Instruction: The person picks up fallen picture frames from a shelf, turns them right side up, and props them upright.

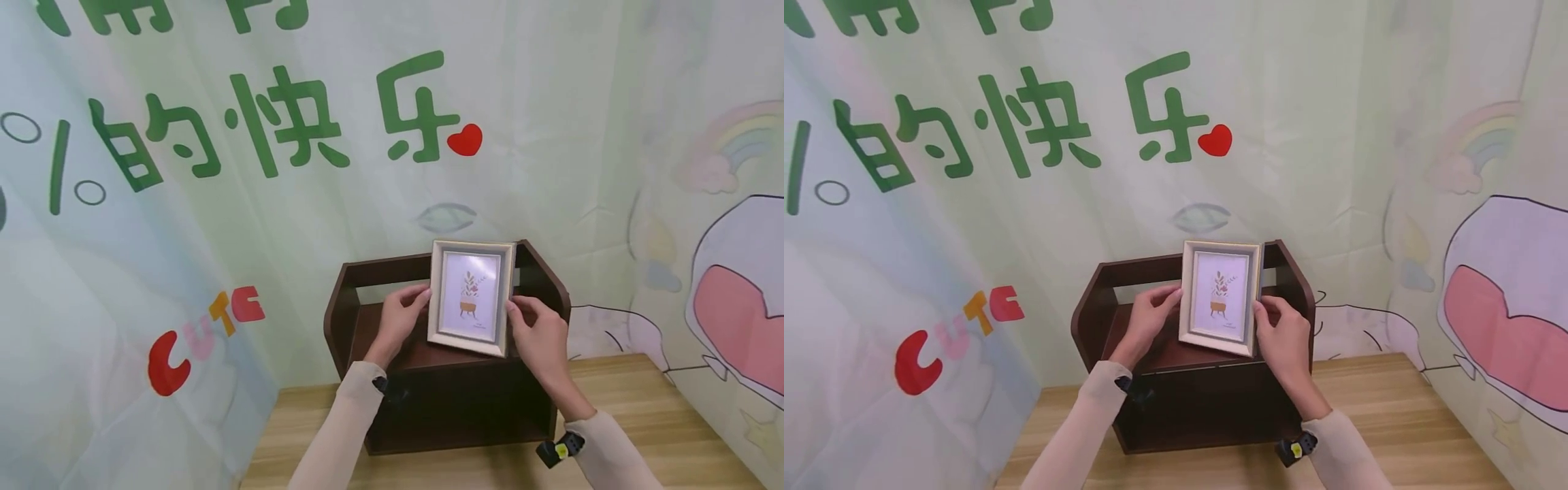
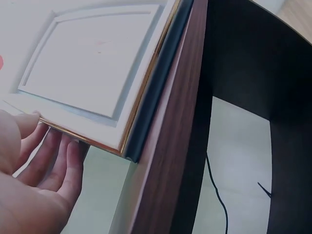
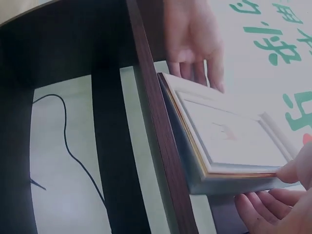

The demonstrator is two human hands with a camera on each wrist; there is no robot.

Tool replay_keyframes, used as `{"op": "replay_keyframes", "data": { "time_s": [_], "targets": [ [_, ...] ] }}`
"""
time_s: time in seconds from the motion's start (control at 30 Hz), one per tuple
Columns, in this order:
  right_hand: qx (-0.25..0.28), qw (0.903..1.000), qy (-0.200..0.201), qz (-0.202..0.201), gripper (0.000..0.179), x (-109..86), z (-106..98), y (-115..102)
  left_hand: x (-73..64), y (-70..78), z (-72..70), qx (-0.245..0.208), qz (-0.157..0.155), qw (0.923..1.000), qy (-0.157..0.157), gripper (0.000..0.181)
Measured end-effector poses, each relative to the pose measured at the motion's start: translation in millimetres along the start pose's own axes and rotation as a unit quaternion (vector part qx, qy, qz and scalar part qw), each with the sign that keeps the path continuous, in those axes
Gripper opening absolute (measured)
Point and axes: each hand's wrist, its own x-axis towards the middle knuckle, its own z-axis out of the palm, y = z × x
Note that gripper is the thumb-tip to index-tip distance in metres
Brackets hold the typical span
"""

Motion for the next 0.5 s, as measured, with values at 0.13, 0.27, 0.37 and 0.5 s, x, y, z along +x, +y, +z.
{"op": "replay_keyframes", "data": {
  "time_s": [0.13,0.27,0.37,0.5],
  "targets": [
    [0.019,0.9988,-0.005,0.045,0.032,6.3,5,3,-6.0,-0.2,-3.9,-0.021,-0.006,0.9998,-0.002,0.029],
    [0.043,0.9951,-0.002,0.089,0.037,12.1,9,6,-11.6,0.3,-1.8,-0.055,-0.016,0.9984,0.0,0.031],
    [0.054,0.9928,0.008,0.106,0.039,15.1,13,7,-15.5,0.6,1.0,-0.075,-0.021,0.997,0.003,0.031],
    [0.065,0.9915,0.016,0.112,0.041,17.3,15,9,-18.0,1.0,4.2,-0.088,-0.019,0.9959,0.013,0.031]
  ]
}}
